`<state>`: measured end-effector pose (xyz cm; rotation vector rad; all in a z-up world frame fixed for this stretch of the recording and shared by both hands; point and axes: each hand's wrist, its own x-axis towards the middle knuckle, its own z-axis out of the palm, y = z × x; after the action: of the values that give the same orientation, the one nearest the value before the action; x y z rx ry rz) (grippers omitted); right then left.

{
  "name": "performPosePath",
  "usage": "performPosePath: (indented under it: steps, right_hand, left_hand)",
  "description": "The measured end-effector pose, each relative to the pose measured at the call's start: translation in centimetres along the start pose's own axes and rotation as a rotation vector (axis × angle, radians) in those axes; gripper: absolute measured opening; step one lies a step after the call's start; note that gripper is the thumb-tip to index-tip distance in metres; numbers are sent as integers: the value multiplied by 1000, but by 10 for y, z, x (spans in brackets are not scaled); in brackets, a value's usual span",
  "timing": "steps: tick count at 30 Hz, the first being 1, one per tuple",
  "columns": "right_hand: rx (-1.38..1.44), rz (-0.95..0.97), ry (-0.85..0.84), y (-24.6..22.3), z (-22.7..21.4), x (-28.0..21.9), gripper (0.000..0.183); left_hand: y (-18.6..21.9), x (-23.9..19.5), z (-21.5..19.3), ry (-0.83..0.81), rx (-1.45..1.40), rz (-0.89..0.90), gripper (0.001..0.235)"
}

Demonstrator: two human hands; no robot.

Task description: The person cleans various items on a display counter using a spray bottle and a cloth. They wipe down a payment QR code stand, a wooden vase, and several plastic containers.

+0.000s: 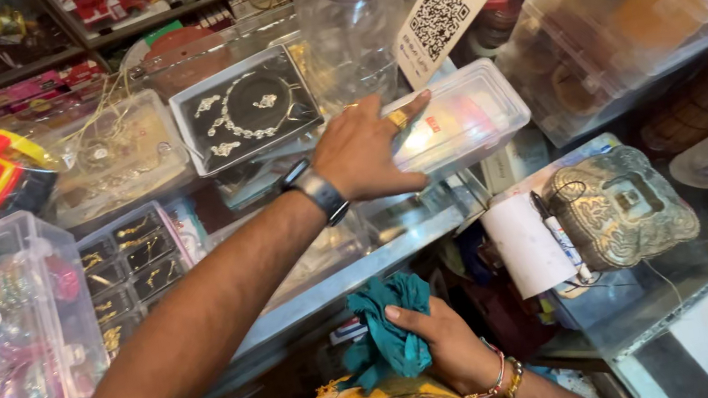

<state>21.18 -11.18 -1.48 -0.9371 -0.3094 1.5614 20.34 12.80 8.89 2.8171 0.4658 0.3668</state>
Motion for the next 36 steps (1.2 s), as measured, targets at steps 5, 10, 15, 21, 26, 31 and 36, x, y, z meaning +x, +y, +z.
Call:
performPosePath:
  steps: [5, 10, 15, 21, 26, 31, 36]
  right_hand:
    - [3, -42, 59, -7, -7, -4, 35]
    - [28, -58, 124, -3, -15, 4, 38]
    - [55, -45, 97, 3, -39, 19, 37]
    - [180, -112, 87, -24, -6, 29, 54]
    - [-201, -301, -137, -31, 64, 51, 62]
    - [-114, -256, -278, -43, 130, 75, 51]
    - [-106, -376, -334, -49, 189, 67, 38]
  left_hand:
    - [-2, 45, 37, 9, -38, 40, 97]
    - [7, 55, 42, 178, 11, 148, 87]
    - [47, -55, 31, 514, -282, 178, 72]
    - [28, -252, -9, 947, 229, -237, 83]
    - [-9, -343, -22, 1185, 415, -773, 119]
    - [-48, -350, 7, 1181, 195, -1040, 106]
    - [-46, -399, 18, 1114, -198, -686, 114]
